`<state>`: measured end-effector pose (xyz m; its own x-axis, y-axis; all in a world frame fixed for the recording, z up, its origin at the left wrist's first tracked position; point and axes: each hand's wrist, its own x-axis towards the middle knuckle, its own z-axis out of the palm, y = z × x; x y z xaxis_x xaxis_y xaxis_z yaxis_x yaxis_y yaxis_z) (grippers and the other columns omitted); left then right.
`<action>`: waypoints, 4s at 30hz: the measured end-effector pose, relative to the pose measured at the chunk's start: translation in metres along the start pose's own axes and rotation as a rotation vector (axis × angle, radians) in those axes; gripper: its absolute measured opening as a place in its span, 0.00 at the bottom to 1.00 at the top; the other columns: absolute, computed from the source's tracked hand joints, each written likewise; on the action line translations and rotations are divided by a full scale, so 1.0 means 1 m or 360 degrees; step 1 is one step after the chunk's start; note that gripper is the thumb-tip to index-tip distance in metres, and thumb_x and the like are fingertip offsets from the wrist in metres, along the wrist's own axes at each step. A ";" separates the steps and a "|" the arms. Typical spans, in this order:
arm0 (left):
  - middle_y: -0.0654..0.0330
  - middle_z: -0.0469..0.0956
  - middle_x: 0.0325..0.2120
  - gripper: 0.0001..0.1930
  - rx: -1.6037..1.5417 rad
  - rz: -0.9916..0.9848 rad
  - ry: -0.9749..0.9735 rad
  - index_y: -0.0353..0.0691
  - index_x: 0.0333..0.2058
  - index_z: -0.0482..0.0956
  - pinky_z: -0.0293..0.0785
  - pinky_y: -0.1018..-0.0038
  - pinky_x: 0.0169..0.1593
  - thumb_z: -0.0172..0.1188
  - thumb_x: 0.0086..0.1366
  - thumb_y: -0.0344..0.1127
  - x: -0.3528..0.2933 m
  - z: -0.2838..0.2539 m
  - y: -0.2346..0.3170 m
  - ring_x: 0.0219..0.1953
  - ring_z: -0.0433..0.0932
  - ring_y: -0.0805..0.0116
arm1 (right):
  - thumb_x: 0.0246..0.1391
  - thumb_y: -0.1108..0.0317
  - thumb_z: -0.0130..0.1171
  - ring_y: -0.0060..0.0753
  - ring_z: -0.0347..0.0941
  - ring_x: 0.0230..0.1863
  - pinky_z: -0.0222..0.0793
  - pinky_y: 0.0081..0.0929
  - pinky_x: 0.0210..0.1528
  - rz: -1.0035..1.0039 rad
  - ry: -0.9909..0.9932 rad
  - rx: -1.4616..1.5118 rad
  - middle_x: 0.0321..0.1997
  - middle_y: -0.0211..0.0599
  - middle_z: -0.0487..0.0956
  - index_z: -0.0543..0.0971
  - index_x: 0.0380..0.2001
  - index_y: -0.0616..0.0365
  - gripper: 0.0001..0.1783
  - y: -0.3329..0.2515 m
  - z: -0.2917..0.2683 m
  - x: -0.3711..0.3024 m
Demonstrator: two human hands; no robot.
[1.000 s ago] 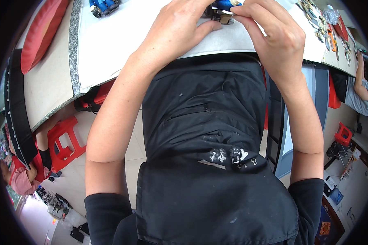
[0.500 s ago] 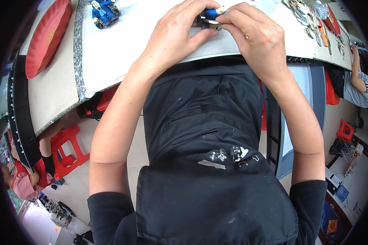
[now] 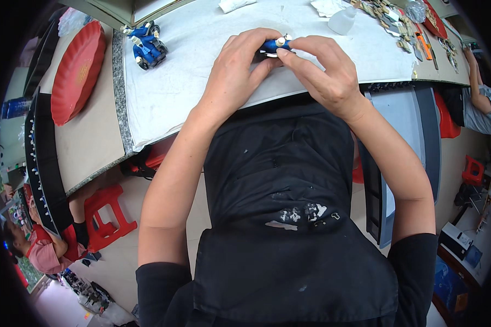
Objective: The person assembles a toy robot model by gluing small plastic components onto it with a glue bottle.
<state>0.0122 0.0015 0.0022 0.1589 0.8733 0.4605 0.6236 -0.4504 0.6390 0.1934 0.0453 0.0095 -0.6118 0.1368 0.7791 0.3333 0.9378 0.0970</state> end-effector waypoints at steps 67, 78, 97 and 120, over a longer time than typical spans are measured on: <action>0.59 0.66 0.48 0.24 -0.1603 -0.0881 -0.0607 0.41 0.52 0.65 0.57 0.71 0.56 0.52 0.55 0.22 -0.107 0.028 0.073 0.53 0.63 0.67 | 0.24 0.74 0.71 0.54 0.69 0.50 0.69 0.37 0.49 0.1316 -0.0504 0.0973 0.50 0.54 0.68 0.67 0.47 0.63 0.39 -0.124 -0.060 -0.048; 0.54 0.68 0.44 0.24 -0.1099 -0.0841 -0.0115 0.44 0.50 0.64 0.56 0.61 0.57 0.50 0.53 0.21 -0.120 0.071 0.097 0.51 0.64 0.53 | 0.34 0.73 0.65 0.53 0.69 0.43 0.67 0.37 0.46 0.1171 -0.0740 0.0354 0.42 0.53 0.69 0.71 0.45 0.72 0.30 -0.130 -0.071 -0.072; 0.64 0.70 0.41 0.17 -0.1649 -0.1491 -0.0339 0.41 0.48 0.69 0.66 0.80 0.43 0.49 0.59 0.22 -0.107 0.036 0.061 0.40 0.68 0.78 | 0.23 0.76 0.68 0.42 0.68 0.37 0.68 0.32 0.36 0.1291 -0.0724 0.0605 0.36 0.42 0.69 0.71 0.39 0.65 0.31 -0.123 -0.033 -0.041; 0.57 0.61 0.56 0.28 -0.1864 -0.1372 -0.0674 0.36 0.58 0.59 0.54 0.71 0.59 0.40 0.58 0.37 -0.109 0.025 0.054 0.56 0.61 0.68 | 0.22 0.75 0.69 0.40 0.68 0.35 0.68 0.30 0.36 0.1425 -0.0760 0.0660 0.35 0.40 0.68 0.71 0.38 0.66 0.31 -0.133 -0.048 -0.034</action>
<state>0.0476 -0.1136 -0.0285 0.4030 0.8348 -0.3751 -0.2722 0.5006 0.8218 0.2047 -0.0993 0.0002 -0.5130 0.8477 0.1348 0.5831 0.4594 -0.6700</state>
